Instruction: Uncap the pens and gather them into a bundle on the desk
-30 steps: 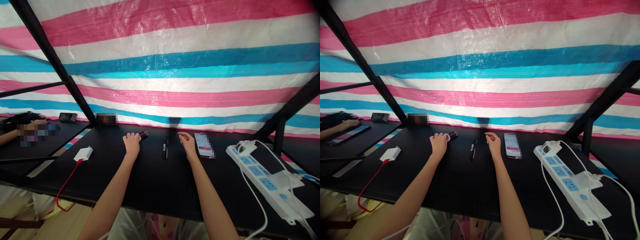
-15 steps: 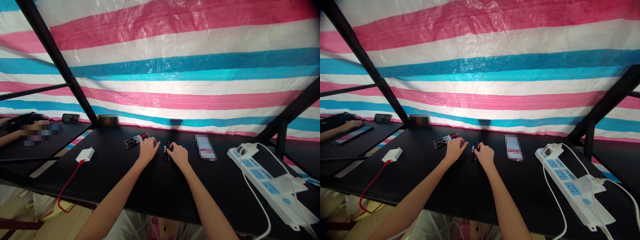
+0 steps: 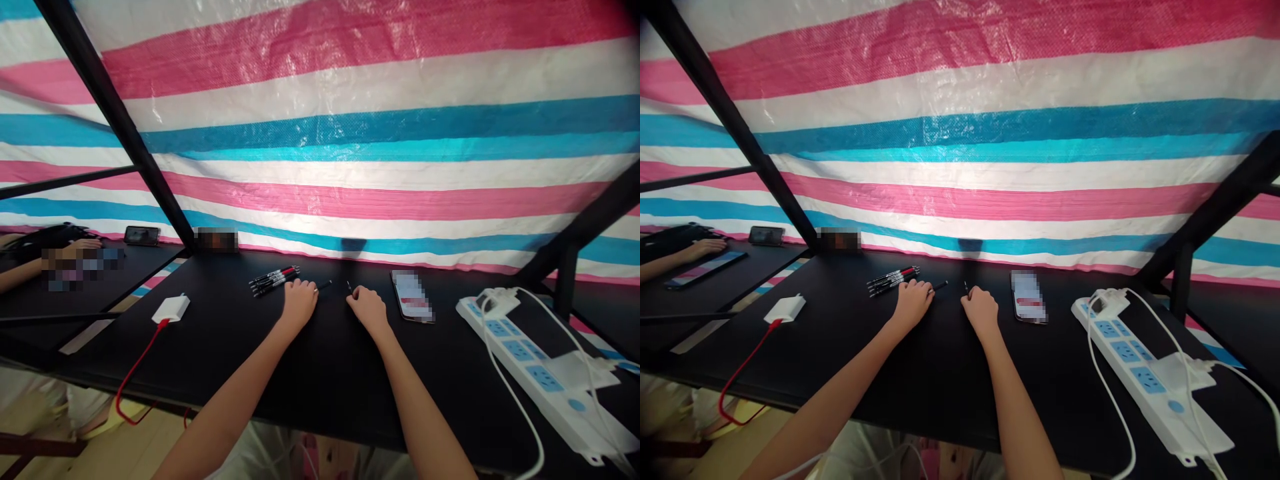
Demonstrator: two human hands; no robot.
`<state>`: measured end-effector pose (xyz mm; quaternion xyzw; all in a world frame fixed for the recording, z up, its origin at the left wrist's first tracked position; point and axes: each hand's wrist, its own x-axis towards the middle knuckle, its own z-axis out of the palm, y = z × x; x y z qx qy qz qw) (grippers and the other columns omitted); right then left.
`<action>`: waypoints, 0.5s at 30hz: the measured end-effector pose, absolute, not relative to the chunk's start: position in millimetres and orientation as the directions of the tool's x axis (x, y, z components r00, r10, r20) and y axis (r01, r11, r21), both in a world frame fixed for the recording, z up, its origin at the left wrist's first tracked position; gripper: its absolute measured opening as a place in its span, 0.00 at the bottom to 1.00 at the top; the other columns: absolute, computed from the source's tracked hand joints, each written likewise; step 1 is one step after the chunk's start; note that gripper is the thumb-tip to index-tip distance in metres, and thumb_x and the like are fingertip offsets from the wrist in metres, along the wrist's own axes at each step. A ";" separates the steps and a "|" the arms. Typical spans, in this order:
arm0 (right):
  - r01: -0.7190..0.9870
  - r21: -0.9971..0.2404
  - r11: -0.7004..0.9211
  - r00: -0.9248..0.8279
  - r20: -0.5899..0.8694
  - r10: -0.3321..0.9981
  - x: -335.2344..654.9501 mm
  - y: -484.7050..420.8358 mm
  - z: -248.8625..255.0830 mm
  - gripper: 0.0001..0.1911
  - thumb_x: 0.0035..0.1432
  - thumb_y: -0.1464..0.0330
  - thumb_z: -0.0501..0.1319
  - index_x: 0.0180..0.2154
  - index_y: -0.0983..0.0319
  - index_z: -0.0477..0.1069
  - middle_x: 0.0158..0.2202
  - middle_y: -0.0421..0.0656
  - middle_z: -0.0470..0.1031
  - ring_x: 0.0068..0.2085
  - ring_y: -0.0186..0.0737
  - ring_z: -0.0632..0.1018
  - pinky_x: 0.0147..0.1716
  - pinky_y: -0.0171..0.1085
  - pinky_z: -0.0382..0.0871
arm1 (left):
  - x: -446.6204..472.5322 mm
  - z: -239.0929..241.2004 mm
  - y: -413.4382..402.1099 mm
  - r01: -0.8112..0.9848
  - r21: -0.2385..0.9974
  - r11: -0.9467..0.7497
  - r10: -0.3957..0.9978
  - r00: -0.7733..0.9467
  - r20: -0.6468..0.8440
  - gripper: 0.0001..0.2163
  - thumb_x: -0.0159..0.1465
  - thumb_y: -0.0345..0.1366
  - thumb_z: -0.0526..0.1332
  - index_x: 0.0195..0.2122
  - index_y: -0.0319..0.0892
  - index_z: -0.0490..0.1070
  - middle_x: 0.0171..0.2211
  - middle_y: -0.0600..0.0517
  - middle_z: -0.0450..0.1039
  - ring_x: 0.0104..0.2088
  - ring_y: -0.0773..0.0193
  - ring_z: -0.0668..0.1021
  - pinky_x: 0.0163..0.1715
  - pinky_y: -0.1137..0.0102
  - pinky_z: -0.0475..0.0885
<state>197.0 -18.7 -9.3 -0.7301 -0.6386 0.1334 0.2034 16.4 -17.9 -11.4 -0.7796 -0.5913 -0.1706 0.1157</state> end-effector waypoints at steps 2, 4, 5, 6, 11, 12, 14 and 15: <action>0.676 -0.732 -0.081 0.174 0.052 0.983 201.7 -11.6 -10.5 0.07 0.48 0.64 0.54 0.26 0.61 0.65 0.25 0.43 0.73 0.26 0.39 0.74 0.23 0.33 0.61 | 14.5 -9.8 -16.2 0.958 0.031 -0.285 0.873 0.246 0.421 0.09 0.61 0.38 0.51 0.34 0.42 0.69 0.31 0.48 0.71 0.37 0.57 0.67 0.35 0.62 0.53; 0.343 -0.938 -0.048 0.212 0.028 0.977 204.7 -5.4 -10.0 0.08 0.48 0.63 0.53 0.27 0.61 0.64 0.22 0.40 0.72 0.19 0.33 0.70 0.18 0.31 0.58 | 14.6 -8.4 -15.2 0.951 0.053 -0.306 0.865 0.254 0.434 0.09 0.61 0.40 0.53 0.35 0.44 0.70 0.31 0.49 0.71 0.37 0.57 0.66 0.36 0.62 0.53; 0.166 -0.986 -0.029 0.229 0.010 0.973 205.6 -3.2 -9.2 0.08 0.48 0.63 0.53 0.28 0.61 0.63 0.22 0.40 0.72 0.16 0.31 0.69 0.16 0.30 0.56 | 15.2 -8.0 -15.2 0.945 0.064 -0.319 0.859 0.260 0.441 0.09 0.61 0.41 0.53 0.36 0.46 0.71 0.31 0.49 0.71 0.37 0.57 0.66 0.36 0.62 0.53; 0.008 -1.000 -0.010 0.245 -0.008 0.970 206.0 -1.7 -8.3 0.09 0.47 0.62 0.53 0.28 0.61 0.63 0.23 0.40 0.73 0.15 0.30 0.68 0.14 0.30 0.55 | 16.1 -7.8 -15.4 0.939 0.076 -0.335 0.853 0.268 0.449 0.10 0.60 0.42 0.53 0.36 0.47 0.71 0.31 0.50 0.71 0.37 0.57 0.66 0.36 0.62 0.53; -0.308 -0.951 0.038 0.276 -0.051 0.960 204.1 -2.7 -6.7 0.10 0.45 0.64 0.55 0.31 0.63 0.63 0.25 0.42 0.75 0.17 0.30 0.71 0.13 0.27 0.56 | 21.9 -8.5 -18.5 0.918 0.114 -0.379 0.840 0.290 0.459 0.11 0.60 0.44 0.53 0.39 0.50 0.71 0.32 0.51 0.71 0.37 0.58 0.65 0.38 0.62 0.52; -0.311 -0.950 0.032 0.279 -0.059 0.958 203.5 -3.4 -7.2 0.10 0.46 0.64 0.55 0.31 0.63 0.63 0.25 0.42 0.75 0.17 0.30 0.71 0.13 0.27 0.56 | 22.7 -8.6 -19.2 0.916 0.112 -0.384 0.839 0.296 0.457 0.11 0.60 0.44 0.53 0.39 0.50 0.71 0.31 0.51 0.71 0.37 0.58 0.65 0.38 0.62 0.52; -0.304 -0.953 0.016 0.284 -0.074 0.956 202.5 -4.2 -8.2 0.09 0.46 0.65 0.55 0.31 0.63 0.63 0.25 0.42 0.75 0.17 0.30 0.71 0.12 0.27 0.56 | 23.6 -8.1 -20.2 0.914 0.106 -0.391 0.837 0.306 0.454 0.12 0.60 0.44 0.53 0.39 0.49 0.71 0.32 0.50 0.71 0.37 0.58 0.65 0.38 0.62 0.52; -0.294 -0.956 0.017 0.293 -0.073 0.953 202.3 -4.3 -8.5 0.09 0.46 0.65 0.54 0.31 0.62 0.63 0.25 0.42 0.75 0.16 0.30 0.71 0.12 0.26 0.55 | 23.7 -7.6 -20.6 0.914 0.106 -0.392 0.835 0.306 0.456 0.12 0.60 0.44 0.53 0.39 0.49 0.71 0.32 0.50 0.71 0.38 0.59 0.65 0.39 0.62 0.52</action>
